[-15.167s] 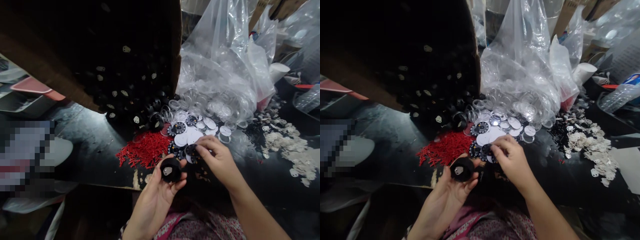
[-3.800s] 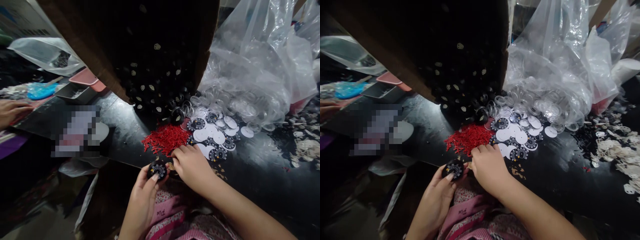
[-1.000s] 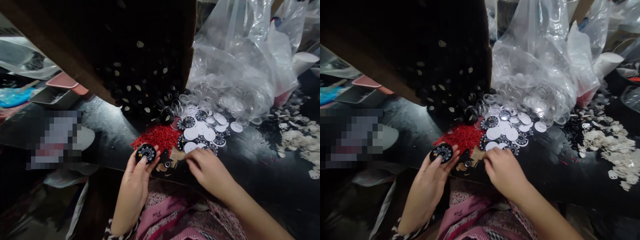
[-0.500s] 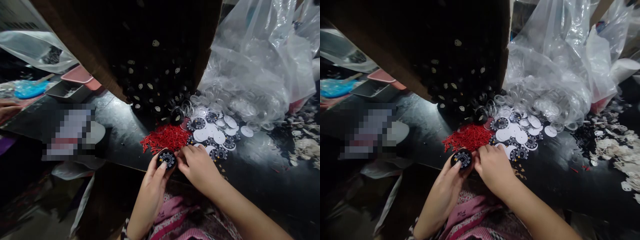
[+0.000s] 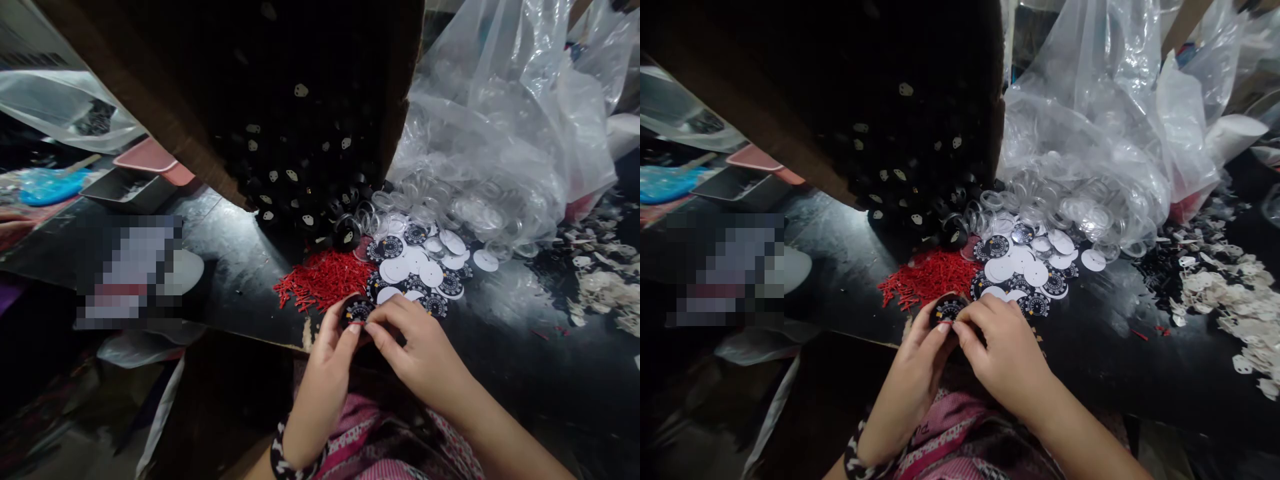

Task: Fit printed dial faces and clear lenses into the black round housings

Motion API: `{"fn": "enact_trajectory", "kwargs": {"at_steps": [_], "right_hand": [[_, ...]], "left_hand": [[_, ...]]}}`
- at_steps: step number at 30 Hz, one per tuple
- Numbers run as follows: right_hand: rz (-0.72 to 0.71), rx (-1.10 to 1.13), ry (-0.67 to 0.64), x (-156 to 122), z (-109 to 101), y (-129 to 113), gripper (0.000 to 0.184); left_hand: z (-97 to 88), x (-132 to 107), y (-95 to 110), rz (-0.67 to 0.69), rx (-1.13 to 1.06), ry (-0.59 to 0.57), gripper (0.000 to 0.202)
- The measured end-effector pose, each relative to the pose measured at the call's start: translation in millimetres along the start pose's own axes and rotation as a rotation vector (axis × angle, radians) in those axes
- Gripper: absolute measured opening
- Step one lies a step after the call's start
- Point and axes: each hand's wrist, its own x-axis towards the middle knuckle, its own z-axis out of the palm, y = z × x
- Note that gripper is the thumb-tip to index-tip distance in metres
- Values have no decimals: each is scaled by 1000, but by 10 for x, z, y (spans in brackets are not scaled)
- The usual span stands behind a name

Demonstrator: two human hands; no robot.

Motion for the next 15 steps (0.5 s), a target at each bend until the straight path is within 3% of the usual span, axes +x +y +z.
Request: {"fn": "enact_trajectory", "kwargs": {"at_steps": [3,6,15], "right_hand": [[45,-69,-6,-4,-26,-13,11],[51,-72,-1,-12,-60,-11,13],[66,-15,-20,-92,-108,-6,16]], "left_hand": [[63,-25,-42,-24,-5,-97,34],[81,-54,-9,-5,55,-120,34],[91,-104,155,158,336,-75,19]]}}
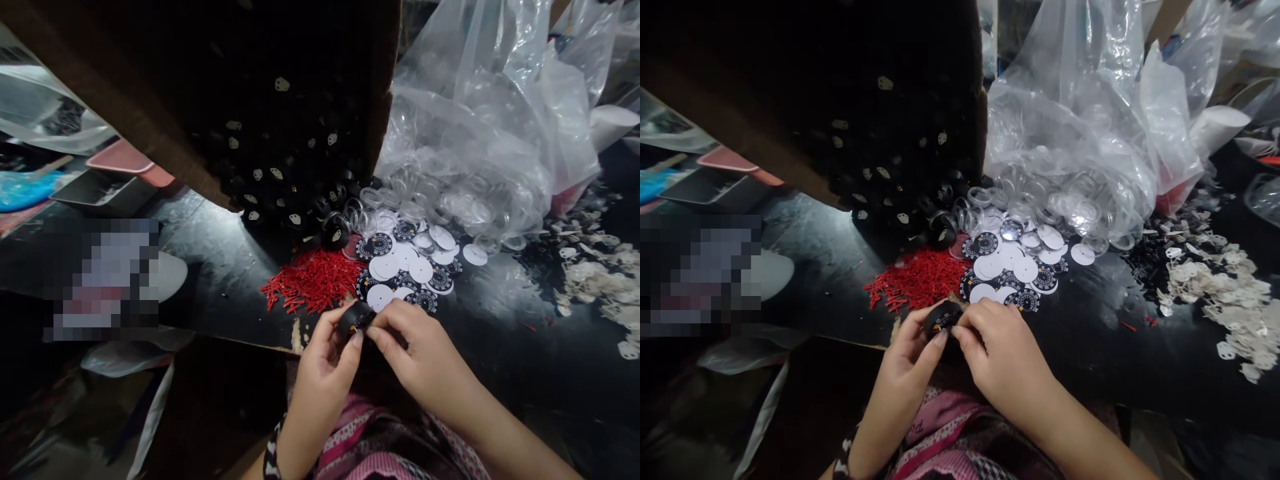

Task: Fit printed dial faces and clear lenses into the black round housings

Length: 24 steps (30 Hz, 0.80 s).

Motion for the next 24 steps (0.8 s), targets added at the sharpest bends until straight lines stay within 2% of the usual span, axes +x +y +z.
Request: {"fn": "enact_trajectory", "kwargs": {"at_steps": [7,11,15,17,20,24], "right_hand": [[28,21,40,-50,87,-35,20],[56,19,35,-12,63,-16,23],[-106,-73,34,37,1,25,8],[-199,-197,30,57,-11,50,10],[-284,-391,16,78,6,76,14],[-300,-458,45,90,56,28,17]], "left_hand": [[1,-31,15,33,45,53,23],[-26,-6,-2,-71,-78,0,24],[-53,11,-43,-300,-317,-102,39],[-68,15,-70,-329,-332,-113,45],[-79,12,-123,-304,-275,-74,43],[-23,-27,-217,-417,-350,25,38]]}}
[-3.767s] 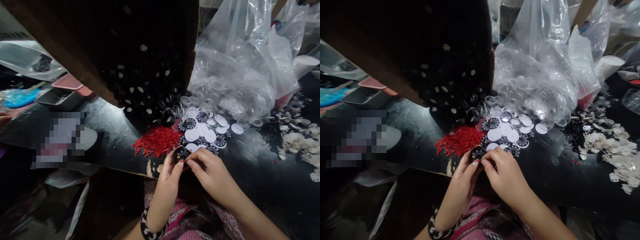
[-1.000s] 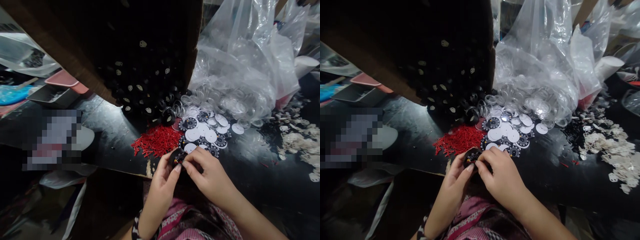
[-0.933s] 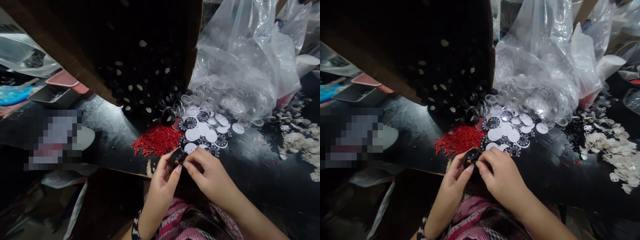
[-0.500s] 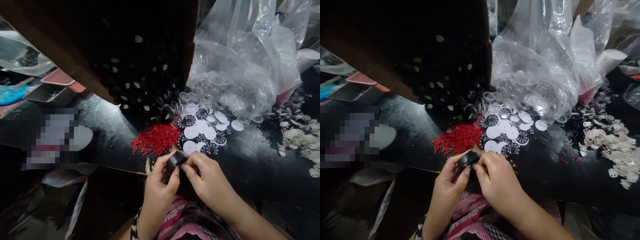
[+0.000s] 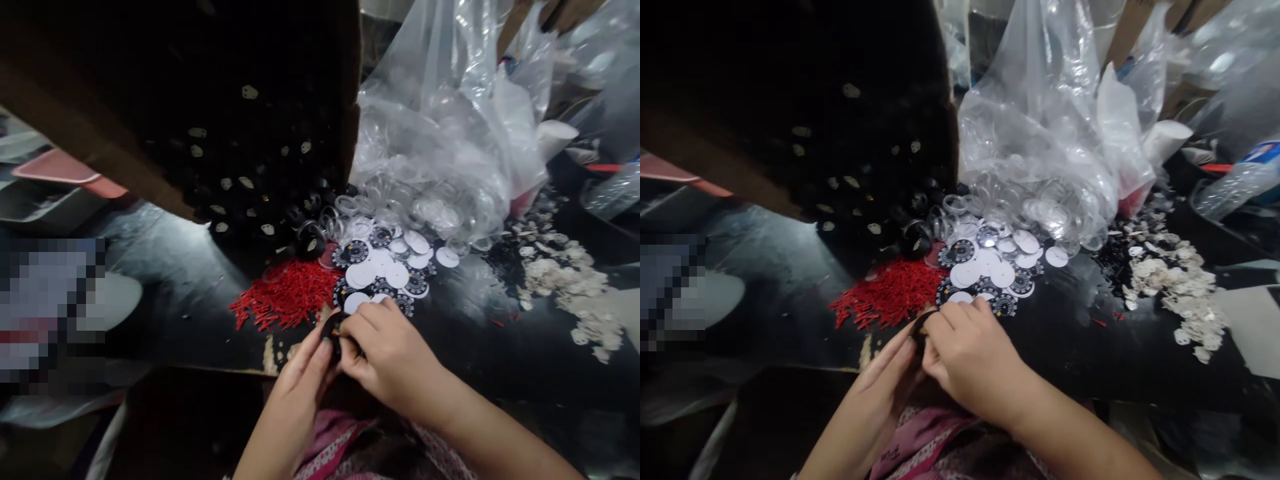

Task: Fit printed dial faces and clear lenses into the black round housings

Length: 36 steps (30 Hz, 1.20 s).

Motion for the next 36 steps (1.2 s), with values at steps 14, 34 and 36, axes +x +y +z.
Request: {"fn": "enact_trajectory", "kwargs": {"at_steps": [14,34,36], "right_hand": [[447,-289,-27,391,-332,842,28],[-84,-80,208,-165,-26,195,24],[-117,-11,227,-161,-40,183,21]], "left_hand": [[136,115,-65,54,-129,-74,42],[268,85,183,-125,-397,-176,24],[254,80,162,-73,-310,-142,24]]}}
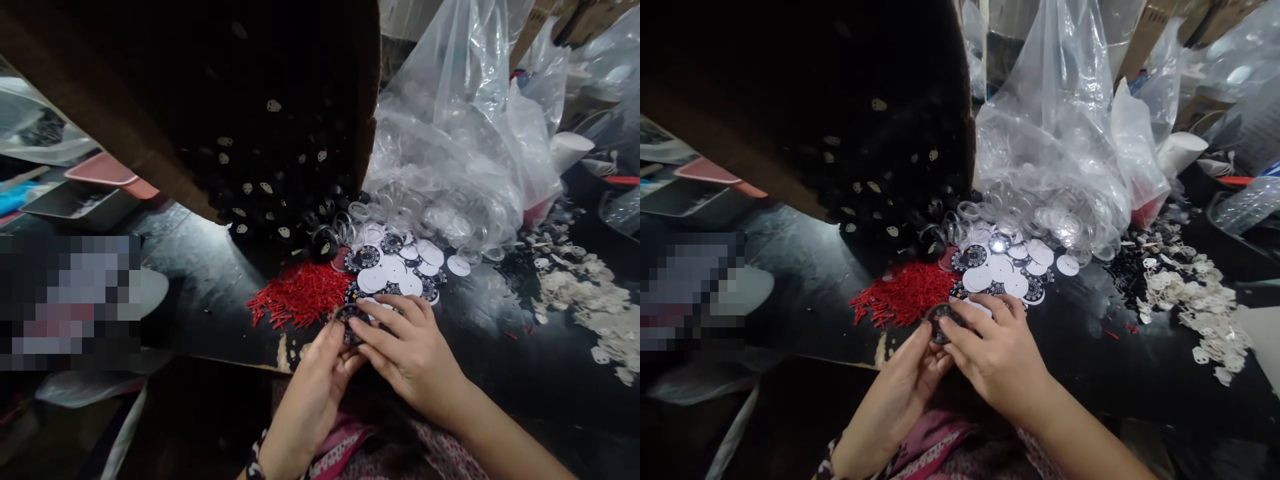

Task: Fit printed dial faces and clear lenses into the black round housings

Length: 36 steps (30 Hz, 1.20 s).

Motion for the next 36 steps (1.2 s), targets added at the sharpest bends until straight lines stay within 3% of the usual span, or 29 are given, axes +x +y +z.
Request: {"fn": "enact_trajectory", "kwargs": {"at_steps": [2,4,6,8,14,17,19,23,28,32,36], "right_hand": [[73,116,22,40,-29,20,18],[239,236,31,100,-37,35,16],[385,271,-7,164,-10,30,25],[426,210,-51,213,38,9,37],[336,218,19,221,142,-49,36],[304,244,48,225,173,-77,38],[281,227,-2,244,202,-118,40],[159,168,-108,283,312,-237,49],[41,240,-49,324,547,-413,50],[-56,256,-22,360,742,-543,49],[24,336,-218,427,694,-571,31]], "left_hand": [[-35,3,-40,65,109,-11,30],[-70,8,-94,137,236,-71,39],[-94,3,-145,200,364,-146,42],[-101,-19,-176,249,472,-194,42],[-96,-111,-141,362,711,-219,39],[-150,-135,-83,412,812,-170,38],[-217,-163,-33,429,861,-118,37],[-369,-283,70,386,867,-88,35],[-589,-433,102,468,937,-106,35],[-806,-499,90,469,899,-23,38],[-901,-568,150,335,715,-48,48]]}}
